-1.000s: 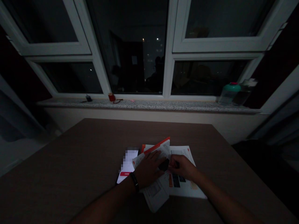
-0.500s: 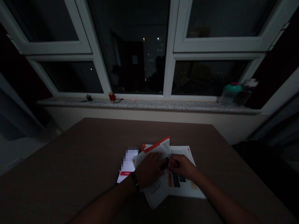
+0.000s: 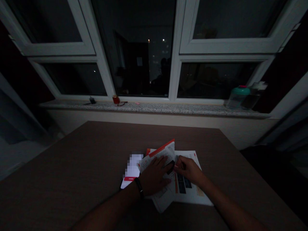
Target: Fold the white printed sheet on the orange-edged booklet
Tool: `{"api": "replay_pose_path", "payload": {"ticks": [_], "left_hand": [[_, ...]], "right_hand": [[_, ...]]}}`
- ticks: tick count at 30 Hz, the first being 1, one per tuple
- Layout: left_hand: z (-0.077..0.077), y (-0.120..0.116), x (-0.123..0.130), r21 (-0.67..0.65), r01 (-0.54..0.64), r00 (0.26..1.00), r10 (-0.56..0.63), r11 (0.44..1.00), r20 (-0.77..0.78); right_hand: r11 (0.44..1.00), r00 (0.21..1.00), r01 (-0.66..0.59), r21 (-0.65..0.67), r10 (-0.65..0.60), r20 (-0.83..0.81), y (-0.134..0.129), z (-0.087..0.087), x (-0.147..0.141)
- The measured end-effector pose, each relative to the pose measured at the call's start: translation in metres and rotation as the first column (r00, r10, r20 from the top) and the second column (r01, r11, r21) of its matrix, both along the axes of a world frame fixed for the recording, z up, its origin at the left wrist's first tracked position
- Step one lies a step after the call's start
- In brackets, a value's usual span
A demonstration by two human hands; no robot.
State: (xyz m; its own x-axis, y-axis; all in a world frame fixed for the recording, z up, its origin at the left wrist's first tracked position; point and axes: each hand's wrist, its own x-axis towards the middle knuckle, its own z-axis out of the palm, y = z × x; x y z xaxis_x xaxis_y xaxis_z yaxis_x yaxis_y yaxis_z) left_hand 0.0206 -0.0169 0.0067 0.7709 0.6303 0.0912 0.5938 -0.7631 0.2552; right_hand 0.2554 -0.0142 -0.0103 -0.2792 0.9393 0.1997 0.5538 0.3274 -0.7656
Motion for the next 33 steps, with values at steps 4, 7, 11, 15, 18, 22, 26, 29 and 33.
{"api": "replay_pose_path", "payload": {"ticks": [4,7,11,15,18,22,26,29,33], "left_hand": [[0.001,0.000,0.001,0.012,0.001,1.000,-0.001,1.000,0.000],[0.001,0.000,0.001,0.019,0.021,1.000,-0.021,1.000,0.002],[-0.003,0.001,0.001,0.022,-0.005,1.000,0.005,1.000,0.011],[-0.003,0.002,0.001,0.035,-0.027,0.999,0.025,0.999,0.039],[0.002,0.001,0.002,0.039,-0.024,0.998,0.022,0.999,0.056],[0.009,0.000,0.004,0.037,-0.017,0.998,0.014,0.999,0.061],[0.010,-0.001,0.005,0.047,-0.038,0.996,0.034,0.998,0.081],[0.010,-0.001,0.005,0.051,-0.043,0.995,0.038,0.998,0.092],[0.012,-0.001,0.005,0.043,-0.035,0.996,0.032,0.998,0.081]], "right_hand": [[0.999,0.999,-0.047,-0.024,0.047,0.025,-0.002,-0.001,0.000],[0.993,0.994,-0.105,-0.055,0.106,0.028,-0.003,-0.002,0.001],[0.999,1.000,-0.028,-0.023,0.027,-0.005,0.000,-0.004,0.001],[1.000,0.999,0.027,0.006,-0.027,-0.032,0.003,-0.007,0.001],[0.998,0.998,-0.058,-0.026,0.057,-0.010,0.002,-0.007,0.001],[0.987,0.990,-0.141,-0.081,0.140,-0.008,-0.003,-0.004,0.000],[0.995,0.996,-0.088,-0.050,0.087,-0.018,-0.003,-0.002,0.000],[0.999,1.000,-0.022,-0.034,0.021,-0.011,0.000,-0.004,0.000],[0.998,0.999,-0.043,-0.052,0.043,-0.005,-0.001,-0.002,-0.002]]}}
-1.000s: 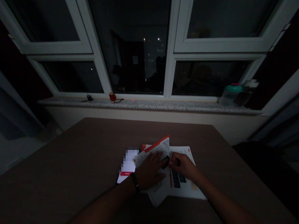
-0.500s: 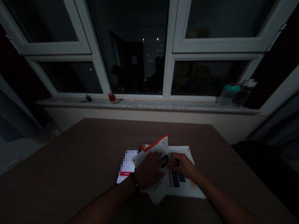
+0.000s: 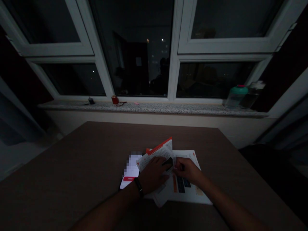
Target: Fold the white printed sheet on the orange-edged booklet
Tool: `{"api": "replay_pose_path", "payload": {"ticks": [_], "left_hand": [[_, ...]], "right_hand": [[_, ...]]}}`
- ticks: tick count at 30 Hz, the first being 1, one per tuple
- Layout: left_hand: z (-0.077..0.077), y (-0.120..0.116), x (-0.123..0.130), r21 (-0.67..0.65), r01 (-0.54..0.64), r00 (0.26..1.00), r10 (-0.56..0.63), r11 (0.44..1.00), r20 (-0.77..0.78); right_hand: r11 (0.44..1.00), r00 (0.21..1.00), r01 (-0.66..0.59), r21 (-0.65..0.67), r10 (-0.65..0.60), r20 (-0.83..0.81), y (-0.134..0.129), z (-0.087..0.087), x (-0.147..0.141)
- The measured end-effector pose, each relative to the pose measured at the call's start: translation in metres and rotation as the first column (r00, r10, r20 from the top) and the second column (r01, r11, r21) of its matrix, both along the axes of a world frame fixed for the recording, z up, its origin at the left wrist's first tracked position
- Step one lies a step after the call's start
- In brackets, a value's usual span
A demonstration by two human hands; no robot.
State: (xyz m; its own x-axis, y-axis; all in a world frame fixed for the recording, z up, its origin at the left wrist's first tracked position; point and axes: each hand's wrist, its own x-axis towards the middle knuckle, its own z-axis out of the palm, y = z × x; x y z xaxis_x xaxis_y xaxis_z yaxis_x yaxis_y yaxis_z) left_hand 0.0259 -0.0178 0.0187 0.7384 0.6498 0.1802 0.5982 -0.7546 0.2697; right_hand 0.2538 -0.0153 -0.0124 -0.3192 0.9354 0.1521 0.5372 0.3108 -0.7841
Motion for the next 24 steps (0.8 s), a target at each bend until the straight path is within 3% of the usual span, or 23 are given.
{"api": "replay_pose_path", "payload": {"ticks": [6,12,14,21,24], "left_hand": [[0.004,-0.001,0.000,-0.024,-0.003,1.000,0.003,1.000,-0.016],[-0.008,0.001,-0.003,-0.040,-0.025,0.999,0.023,0.999,-0.042],[-0.010,0.001,-0.004,-0.045,-0.020,0.999,0.018,0.999,-0.049],[-0.011,0.001,-0.003,-0.043,-0.038,0.998,0.037,0.998,-0.043],[-0.012,0.001,-0.003,-0.032,-0.045,0.998,0.043,0.998,-0.036]], "right_hand": [[0.988,0.990,-0.139,-0.065,0.140,0.011,-0.007,0.006,-0.004],[0.998,0.998,0.053,0.021,-0.052,-0.018,-0.001,-0.001,-0.002],[0.998,0.998,0.062,0.011,-0.062,-0.024,0.001,-0.003,-0.002],[0.988,0.991,-0.132,-0.081,0.133,-0.001,-0.006,0.007,-0.003],[0.992,0.993,-0.118,-0.051,0.118,0.004,-0.006,0.008,-0.003]]}}
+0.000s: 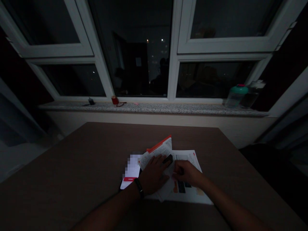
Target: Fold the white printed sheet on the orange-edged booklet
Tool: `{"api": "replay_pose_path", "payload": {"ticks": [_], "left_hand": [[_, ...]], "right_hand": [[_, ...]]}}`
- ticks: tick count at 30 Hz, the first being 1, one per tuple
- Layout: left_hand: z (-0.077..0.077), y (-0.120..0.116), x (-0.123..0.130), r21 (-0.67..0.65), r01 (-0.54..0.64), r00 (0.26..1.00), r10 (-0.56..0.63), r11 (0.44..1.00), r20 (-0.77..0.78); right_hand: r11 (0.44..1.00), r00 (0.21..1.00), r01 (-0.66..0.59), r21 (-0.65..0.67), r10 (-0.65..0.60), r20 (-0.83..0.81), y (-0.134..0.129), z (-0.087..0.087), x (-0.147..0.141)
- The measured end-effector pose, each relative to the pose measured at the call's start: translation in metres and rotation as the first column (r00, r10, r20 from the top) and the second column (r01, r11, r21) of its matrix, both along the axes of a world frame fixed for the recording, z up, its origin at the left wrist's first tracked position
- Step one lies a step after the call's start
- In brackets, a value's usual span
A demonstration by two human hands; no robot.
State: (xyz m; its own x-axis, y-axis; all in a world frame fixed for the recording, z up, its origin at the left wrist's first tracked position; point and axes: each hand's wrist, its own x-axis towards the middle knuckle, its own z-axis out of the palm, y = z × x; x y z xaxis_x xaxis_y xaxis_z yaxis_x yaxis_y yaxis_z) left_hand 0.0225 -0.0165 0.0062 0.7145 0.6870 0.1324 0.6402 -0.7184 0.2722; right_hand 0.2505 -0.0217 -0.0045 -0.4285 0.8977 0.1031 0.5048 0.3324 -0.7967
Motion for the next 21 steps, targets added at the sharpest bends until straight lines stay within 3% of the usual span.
{"api": "replay_pose_path", "payload": {"ticks": [6,14,21], "left_hand": [[0.0008,-0.0008,0.0008,0.000,-0.031,1.000,0.031,1.000,-0.004],[0.0034,-0.0002,0.0021,-0.017,-0.025,0.999,0.025,1.000,-0.022],[0.0008,-0.0002,0.0016,0.001,-0.024,1.000,0.024,1.000,-0.006]], "right_hand": [[0.994,0.996,0.093,0.049,-0.093,0.006,0.0020,-0.0030,-0.0009],[0.993,0.993,-0.115,0.025,0.115,0.012,-0.0035,0.0025,-0.0001],[0.998,0.998,0.062,0.001,-0.062,-0.015,-0.0009,-0.0007,-0.0016]]}}
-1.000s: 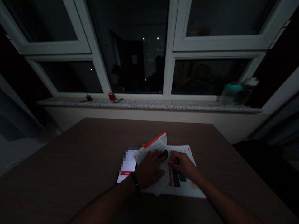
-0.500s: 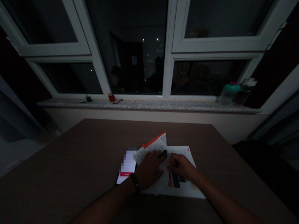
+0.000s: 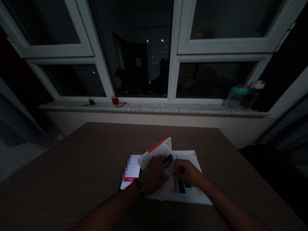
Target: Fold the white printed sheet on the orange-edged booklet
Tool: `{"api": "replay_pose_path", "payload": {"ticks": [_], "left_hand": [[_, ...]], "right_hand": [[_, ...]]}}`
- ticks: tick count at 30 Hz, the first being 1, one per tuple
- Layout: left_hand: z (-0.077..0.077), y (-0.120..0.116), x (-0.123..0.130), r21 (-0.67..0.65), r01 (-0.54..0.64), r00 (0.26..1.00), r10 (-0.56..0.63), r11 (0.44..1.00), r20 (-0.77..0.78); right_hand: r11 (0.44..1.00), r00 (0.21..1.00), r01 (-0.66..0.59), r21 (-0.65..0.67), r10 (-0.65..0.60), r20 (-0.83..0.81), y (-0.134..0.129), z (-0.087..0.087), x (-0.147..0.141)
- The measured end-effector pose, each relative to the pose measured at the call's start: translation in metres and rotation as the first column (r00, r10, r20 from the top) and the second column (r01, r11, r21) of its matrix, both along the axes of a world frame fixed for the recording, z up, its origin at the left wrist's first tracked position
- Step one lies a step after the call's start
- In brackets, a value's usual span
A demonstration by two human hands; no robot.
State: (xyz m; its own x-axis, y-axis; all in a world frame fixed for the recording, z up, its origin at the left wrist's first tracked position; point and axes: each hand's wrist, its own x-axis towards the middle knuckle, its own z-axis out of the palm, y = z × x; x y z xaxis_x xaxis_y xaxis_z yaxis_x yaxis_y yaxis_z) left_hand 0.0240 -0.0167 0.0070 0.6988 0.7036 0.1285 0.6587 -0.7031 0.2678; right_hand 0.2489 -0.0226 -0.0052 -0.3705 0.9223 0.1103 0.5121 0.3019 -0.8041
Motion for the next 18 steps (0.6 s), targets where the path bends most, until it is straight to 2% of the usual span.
{"api": "replay_pose_path", "payload": {"ticks": [5,8,11,16,18], "left_hand": [[-0.0006,0.0006,-0.0001,-0.005,0.000,1.000,0.000,1.000,-0.003],[0.0004,0.0010,-0.0003,-0.001,0.007,1.000,-0.007,1.000,0.001],[0.0030,0.0007,-0.0003,-0.004,0.010,1.000,-0.010,1.000,0.002],[0.0067,-0.0001,0.0000,-0.017,0.004,1.000,-0.004,1.000,-0.006],[0.0068,-0.0004,-0.0001,-0.010,0.006,1.000,-0.006,1.000,-0.005]], "right_hand": [[0.988,0.988,-0.156,-0.008,0.156,0.013,-0.0014,0.0021,0.0023],[0.984,0.984,-0.177,-0.012,0.177,0.028,-0.0029,0.0024,0.0034],[0.995,0.994,-0.095,0.024,0.094,0.049,-0.0025,0.0005,0.0025],[0.990,0.991,0.121,0.076,-0.124,0.044,0.0035,-0.0038,0.0003],[0.986,0.988,0.150,0.075,-0.152,0.028,0.0055,-0.0044,0.0003]]}}
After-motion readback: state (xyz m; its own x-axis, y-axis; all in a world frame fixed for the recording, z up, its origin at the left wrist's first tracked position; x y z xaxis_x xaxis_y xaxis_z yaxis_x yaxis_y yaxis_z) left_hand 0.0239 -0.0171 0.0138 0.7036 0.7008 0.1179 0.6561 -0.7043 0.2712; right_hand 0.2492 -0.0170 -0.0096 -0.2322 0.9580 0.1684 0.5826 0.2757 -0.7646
